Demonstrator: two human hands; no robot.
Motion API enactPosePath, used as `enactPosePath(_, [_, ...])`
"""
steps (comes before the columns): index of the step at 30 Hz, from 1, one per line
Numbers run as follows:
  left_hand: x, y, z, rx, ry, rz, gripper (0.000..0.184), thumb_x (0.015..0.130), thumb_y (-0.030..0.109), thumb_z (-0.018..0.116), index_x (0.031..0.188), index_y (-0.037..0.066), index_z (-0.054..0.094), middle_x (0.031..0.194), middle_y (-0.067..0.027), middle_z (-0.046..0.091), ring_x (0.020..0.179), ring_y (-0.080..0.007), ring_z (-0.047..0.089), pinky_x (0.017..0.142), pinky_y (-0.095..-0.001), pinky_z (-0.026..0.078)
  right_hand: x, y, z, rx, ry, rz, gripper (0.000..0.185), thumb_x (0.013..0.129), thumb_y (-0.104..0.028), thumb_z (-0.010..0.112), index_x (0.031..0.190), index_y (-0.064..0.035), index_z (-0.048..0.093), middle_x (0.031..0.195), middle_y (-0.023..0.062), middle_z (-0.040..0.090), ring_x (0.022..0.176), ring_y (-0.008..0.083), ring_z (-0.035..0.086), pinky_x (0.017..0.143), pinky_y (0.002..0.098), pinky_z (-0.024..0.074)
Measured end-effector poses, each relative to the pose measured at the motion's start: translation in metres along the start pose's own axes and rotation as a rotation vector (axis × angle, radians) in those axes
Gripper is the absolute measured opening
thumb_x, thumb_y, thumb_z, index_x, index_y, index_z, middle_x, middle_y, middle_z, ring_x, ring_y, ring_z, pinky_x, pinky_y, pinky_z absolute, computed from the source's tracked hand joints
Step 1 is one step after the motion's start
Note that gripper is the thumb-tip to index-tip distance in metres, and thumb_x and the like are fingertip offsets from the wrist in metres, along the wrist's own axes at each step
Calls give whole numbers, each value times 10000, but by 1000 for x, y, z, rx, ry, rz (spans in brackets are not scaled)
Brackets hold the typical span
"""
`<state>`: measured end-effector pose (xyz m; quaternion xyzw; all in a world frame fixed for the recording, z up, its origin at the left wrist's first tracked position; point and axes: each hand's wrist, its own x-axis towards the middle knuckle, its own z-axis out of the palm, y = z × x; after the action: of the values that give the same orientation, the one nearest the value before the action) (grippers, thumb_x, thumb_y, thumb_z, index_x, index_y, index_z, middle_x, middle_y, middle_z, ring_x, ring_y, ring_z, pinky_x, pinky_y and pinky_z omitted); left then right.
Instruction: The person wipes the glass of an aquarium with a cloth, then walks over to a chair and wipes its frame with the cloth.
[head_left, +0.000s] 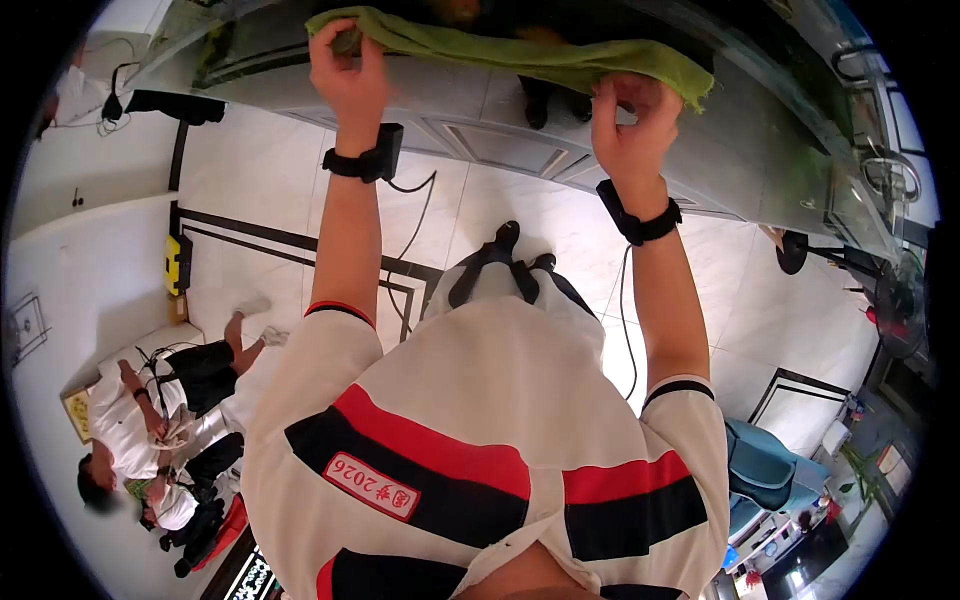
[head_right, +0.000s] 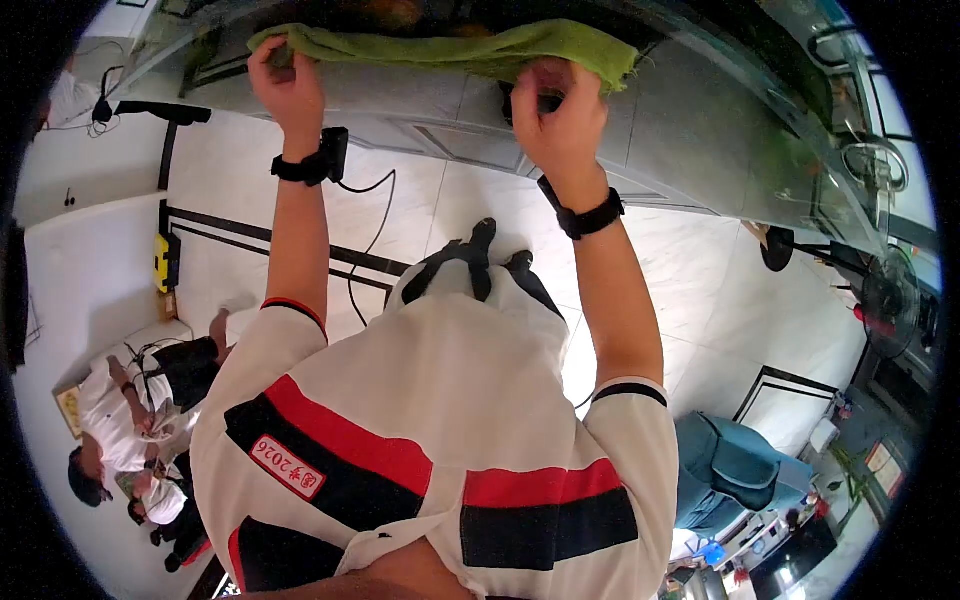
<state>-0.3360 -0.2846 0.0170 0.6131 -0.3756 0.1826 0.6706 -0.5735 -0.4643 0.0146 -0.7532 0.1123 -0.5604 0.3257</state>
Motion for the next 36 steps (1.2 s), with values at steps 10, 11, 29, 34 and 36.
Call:
enactPosePath(10, [-65,-109,-89,229,-150,-432,280,807,-3,653,1083,15,609,989,-115,682,895,-178,662,756,-284,507,-3,-19,74,-177,-390,-91,200,798,-101,691,981,-38,637,716,94,669,586,277,656,561,346,529])
enactPosePath(11, [-78,-114,-90,267,-214,-480,277,808,2,654,1082,13,614,992,-121,689,912,-185,667,757,-285,508,-9,-16,78,-234,-391,-125,201,790,-106,696,972,-40,641,711,94,664,575,277,648,552,348,525])
enactPosePath(29, [-107,-67,-19,186,-649,-317,227,887,135,681,1102,60,685,1040,-121,707,713,-228,671,607,-324,531,-44,22,42,-331,-320,-134,214,737,-113,697,907,-5,623,716,152,647,560,329,623,521,383,519])
enactPosePath(34, [-42,-25,-17,279,-305,122,213,888,80,670,1100,55,670,1030,-97,697,824,-196,669,698,-257,519,-31,6,43,-247,-261,-121,176,771,-92,669,920,-7,626,735,159,655,598,332,642,546,388,526])
enactPosePath(36, [-20,-12,-21,267,-139,136,210,890,58,662,1099,57,658,997,-78,687,823,-170,651,695,-245,501,-30,5,46,-224,-233,-119,184,778,-92,667,940,-13,631,749,160,662,611,334,647,546,387,522])
